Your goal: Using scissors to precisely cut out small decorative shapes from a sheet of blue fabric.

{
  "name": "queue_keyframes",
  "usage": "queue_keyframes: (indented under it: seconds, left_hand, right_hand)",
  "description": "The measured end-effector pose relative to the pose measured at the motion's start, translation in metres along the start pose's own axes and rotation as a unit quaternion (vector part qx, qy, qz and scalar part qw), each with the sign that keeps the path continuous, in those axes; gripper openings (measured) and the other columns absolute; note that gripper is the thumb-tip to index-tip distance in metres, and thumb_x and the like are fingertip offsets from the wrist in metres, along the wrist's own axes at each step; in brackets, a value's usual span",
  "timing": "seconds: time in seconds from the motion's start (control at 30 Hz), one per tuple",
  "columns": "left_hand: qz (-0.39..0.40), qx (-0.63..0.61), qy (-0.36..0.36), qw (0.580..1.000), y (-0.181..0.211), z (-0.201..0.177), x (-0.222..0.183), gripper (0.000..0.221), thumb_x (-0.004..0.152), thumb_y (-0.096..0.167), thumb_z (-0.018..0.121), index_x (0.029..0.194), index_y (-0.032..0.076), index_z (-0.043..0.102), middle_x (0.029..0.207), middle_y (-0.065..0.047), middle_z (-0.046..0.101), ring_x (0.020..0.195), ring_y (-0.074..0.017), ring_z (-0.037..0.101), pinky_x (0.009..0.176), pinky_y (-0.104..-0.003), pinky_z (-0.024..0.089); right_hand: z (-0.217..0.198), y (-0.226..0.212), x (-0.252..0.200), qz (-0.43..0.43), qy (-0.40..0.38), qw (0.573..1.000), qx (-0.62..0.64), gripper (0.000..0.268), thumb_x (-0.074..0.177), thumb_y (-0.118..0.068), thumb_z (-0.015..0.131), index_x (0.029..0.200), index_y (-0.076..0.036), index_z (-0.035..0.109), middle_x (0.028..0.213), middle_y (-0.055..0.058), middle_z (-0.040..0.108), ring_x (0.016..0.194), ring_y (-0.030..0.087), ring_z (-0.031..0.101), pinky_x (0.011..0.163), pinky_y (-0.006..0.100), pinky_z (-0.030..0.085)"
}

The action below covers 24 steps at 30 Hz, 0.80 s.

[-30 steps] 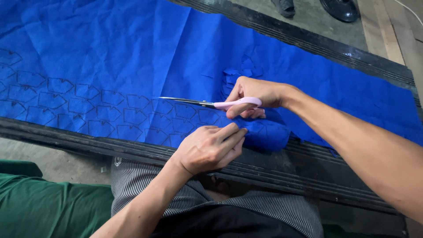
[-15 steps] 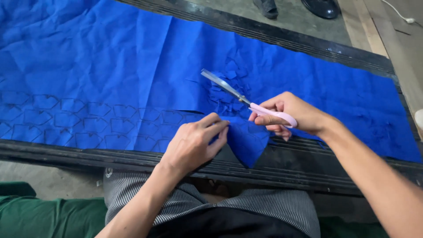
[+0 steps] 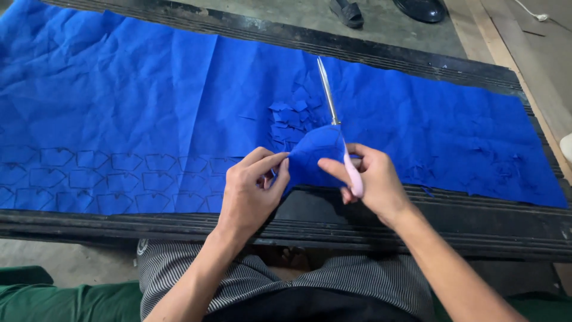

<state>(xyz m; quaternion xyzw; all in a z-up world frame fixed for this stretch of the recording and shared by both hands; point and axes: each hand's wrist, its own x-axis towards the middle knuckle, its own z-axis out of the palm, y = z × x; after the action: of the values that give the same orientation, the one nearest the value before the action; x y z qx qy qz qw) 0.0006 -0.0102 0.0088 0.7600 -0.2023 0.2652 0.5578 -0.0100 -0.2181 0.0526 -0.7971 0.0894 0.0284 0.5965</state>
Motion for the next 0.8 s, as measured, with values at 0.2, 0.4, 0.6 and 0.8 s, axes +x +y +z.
queue_keyframes:
  seconds: [0.2,0.4,0.6,0.8]
  left_hand:
    - [-0.019,-0.009,-0.019,1.0,-0.001,0.002,-0.006,0.011,0.091,0.004,0.068,0.097,0.001,0.077,0.074,-0.008,0.068,0.049,-0.0175,0.062,0.045,-0.027,0.049]
    - [-0.056,-0.018,-0.048,0.997,0.001,-0.002,-0.005,0.014,0.097,0.005,0.061,0.101,0.001,0.074,0.086,-0.011,0.069,0.062,-0.0214,0.067,0.05,-0.03,0.053]
    - [-0.069,-0.018,-0.087,0.994,-0.001,-0.001,-0.004,0.01,0.1,0.012,0.059,0.102,0.006,0.067,0.099,-0.012,0.071,0.077,-0.0293,0.071,0.062,-0.035,0.058]
    - [-0.168,-0.063,-0.221,0.958,-0.005,-0.003,0.014,0.014,0.098,0.029,0.055,0.097,0.014,0.056,0.134,-0.016,0.065,0.122,-0.0453,0.064,0.104,-0.053,0.049]
  right_hand:
    - [0.008,0.011,0.007,-0.033,0.016,0.999,0.036,0.031,0.081,-0.004,0.083,0.107,0.002,0.068,0.048,0.012,0.055,0.034,0.019,0.057,0.036,0.029,0.051]
    - [0.012,0.025,0.004,-0.055,0.014,0.996,0.065,0.028,0.085,-0.003,0.077,0.11,0.003,0.067,0.053,0.008,0.056,0.037,0.015,0.056,0.04,0.029,0.054]
    - [0.01,0.028,0.003,-0.078,0.004,0.995,0.068,0.028,0.086,-0.003,0.076,0.112,0.004,0.065,0.055,0.008,0.056,0.038,0.015,0.057,0.041,0.03,0.055]
    - [0.002,0.02,0.001,-0.1,0.005,0.993,0.055,0.029,0.087,-0.004,0.076,0.113,0.003,0.066,0.054,0.007,0.056,0.04,0.013,0.057,0.043,0.028,0.054]
